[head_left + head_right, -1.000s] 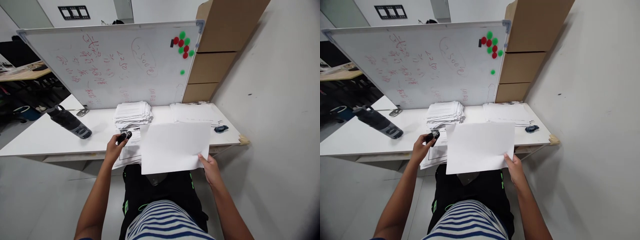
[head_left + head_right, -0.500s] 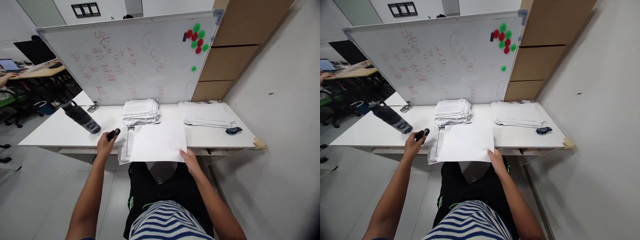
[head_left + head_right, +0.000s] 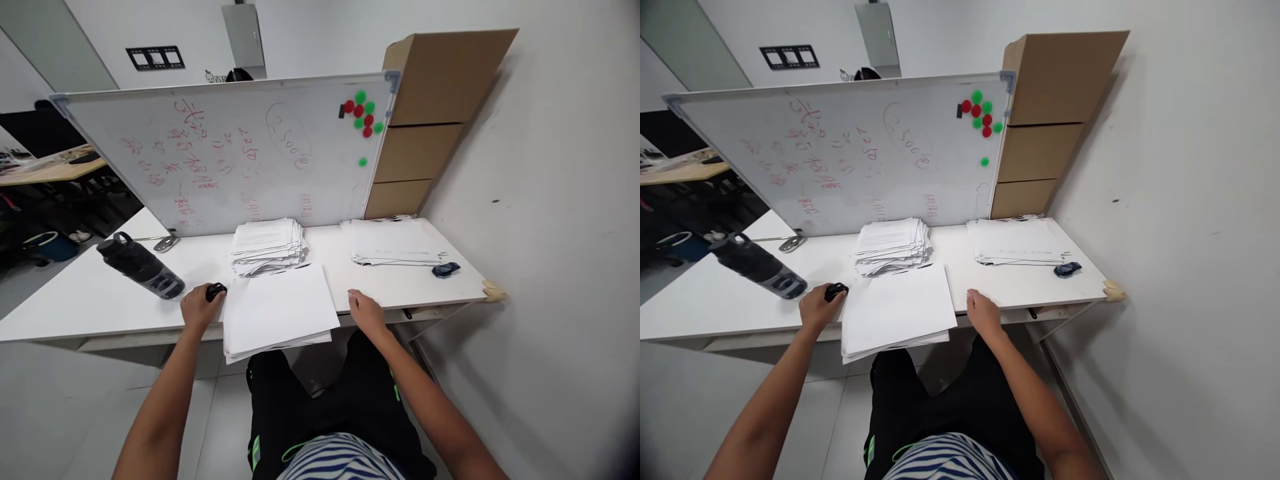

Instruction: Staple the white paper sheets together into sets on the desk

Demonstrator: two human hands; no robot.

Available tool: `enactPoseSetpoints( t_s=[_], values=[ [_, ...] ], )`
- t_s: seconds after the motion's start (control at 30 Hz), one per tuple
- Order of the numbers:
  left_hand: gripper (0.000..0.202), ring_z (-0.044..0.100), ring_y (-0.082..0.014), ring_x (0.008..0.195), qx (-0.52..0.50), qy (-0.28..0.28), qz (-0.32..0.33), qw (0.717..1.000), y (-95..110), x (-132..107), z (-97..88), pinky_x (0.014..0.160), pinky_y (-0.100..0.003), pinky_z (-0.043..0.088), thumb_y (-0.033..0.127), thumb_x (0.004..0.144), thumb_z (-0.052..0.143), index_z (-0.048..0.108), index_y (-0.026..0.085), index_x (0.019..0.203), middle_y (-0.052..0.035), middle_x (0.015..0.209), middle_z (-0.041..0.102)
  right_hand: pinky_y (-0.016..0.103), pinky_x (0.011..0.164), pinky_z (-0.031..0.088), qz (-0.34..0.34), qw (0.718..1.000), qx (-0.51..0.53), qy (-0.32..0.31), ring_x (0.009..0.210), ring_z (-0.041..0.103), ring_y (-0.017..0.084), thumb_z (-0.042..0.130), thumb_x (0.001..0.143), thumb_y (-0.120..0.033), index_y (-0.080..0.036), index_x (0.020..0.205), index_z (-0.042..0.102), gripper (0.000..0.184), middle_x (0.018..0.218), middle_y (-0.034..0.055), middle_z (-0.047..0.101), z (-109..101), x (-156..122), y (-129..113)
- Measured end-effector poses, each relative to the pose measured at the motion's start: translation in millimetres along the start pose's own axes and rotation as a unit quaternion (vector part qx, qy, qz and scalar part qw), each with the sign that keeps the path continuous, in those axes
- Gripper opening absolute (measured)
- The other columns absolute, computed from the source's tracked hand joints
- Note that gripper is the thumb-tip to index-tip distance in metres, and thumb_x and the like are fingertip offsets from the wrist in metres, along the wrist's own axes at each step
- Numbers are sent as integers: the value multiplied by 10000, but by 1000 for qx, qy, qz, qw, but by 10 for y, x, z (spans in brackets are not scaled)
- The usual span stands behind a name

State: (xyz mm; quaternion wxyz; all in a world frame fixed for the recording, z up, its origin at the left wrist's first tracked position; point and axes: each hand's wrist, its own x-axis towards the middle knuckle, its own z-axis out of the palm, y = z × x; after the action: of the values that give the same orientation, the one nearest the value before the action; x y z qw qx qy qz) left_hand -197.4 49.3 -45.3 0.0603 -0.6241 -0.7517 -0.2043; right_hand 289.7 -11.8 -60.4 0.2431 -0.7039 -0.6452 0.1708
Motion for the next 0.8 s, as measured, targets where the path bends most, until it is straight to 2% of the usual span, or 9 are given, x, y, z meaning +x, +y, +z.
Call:
enactPoseSetpoints(
  t_s=[0.1, 0.2, 0.27, 0.33, 0.4, 0.47, 0.63, 0.8],
  values=[
    [543, 591, -343, 1142, 32, 77, 6, 997, 64, -91, 78, 1007, -432, 358, 563, 839, 551, 656, 152, 1178, -166, 1147, 693, 381, 932, 449, -31, 994, -18, 107, 1105, 609, 272, 321, 984, -285, -167, 1245, 656, 441, 1201, 140, 683, -82, 449, 299],
    [555, 599, -342, 1107, 41, 102, 3, 994, 52, -105, 129, 988, -429, 354, 577, 846, 530, 665, 141, 1162, -167, 1120, 694, 457, 998, 411, -3, 982, -71, 175, 1244, 515, 323, 413, 958, -327, -141, 1298, 620, 439, 1345, 182, 597, -141, 934, 521],
    [554, 606, -335, 1088, 43, 114, 8, 992, 28, -91, 152, 977, -421, 356, 586, 853, 517, 667, 147, 1155, -156, 1106, 696, 514, 1060, 348, 9, 977, -105, 187, 1364, 404, 350, 453, 955, -403, -157, 1362, 571, 490, 1471, 184, 495, -144, 1188, 614],
    [551, 613, -329, 1072, 45, 122, 10, 991, 14, -77, 163, 971, -413, 359, 590, 857, 509, 671, 147, 1142, -147, 1087, 701, 564, 1104, 274, 11, 977, -131, 168, 1432, 317, 358, 465, 958, -458, -183, 1411, 527, 533, 1545, 167, 418, -113, 1362, 672],
    [551, 618, -329, 1060, 52, 120, 6, 991, 15, -67, 165, 962, -411, 363, 592, 855, 508, 677, 144, 1128, -145, 1070, 705, 596, 1116, 230, 8, 980, -141, 141, 1438, 316, 360, 464, 965, -481, -205, 1403, 537, 523, 1541, 151, 434, -56, 1457, 710],
    [560, 619, -334, 1053, 61, 114, -1, 992, 24, -60, 163, 955, -415, 367, 598, 849, 509, 681, 143, 1127, -148, 1068, 705, 611, 1118, 204, -6, 980, -143, 140, 1398, 382, 352, 442, 983, -468, -204, 1335, 597, 467, 1473, 152, 522, 7, 1490, 738],
    [578, 624, -341, 1045, 69, 109, -13, 992, 47, -51, 159, 942, -428, 374, 616, 844, 508, 686, 142, 1125, -159, 1071, 704, 629, 1127, 127, -70, 962, -164, 205, 1217, 540, 298, 389, 1014, -316, -198, 1149, 686, 347, 1262, 129, 684, 77, 1459, 760],
    [579, 632, -338, 1028, 73, 116, -11, 991, 82, -59, 152, 927, -428, 384, 619, 849, 508, 686, 141, 1125, -166, 1054, 706, 588, 1130, 128, -102, 951, -176, 231, 1111, 573, 280, 391, 1002, -262, -210, 1070, 700, 321, 1153, 120, 721, 44, 1432, 739]
  ],
)
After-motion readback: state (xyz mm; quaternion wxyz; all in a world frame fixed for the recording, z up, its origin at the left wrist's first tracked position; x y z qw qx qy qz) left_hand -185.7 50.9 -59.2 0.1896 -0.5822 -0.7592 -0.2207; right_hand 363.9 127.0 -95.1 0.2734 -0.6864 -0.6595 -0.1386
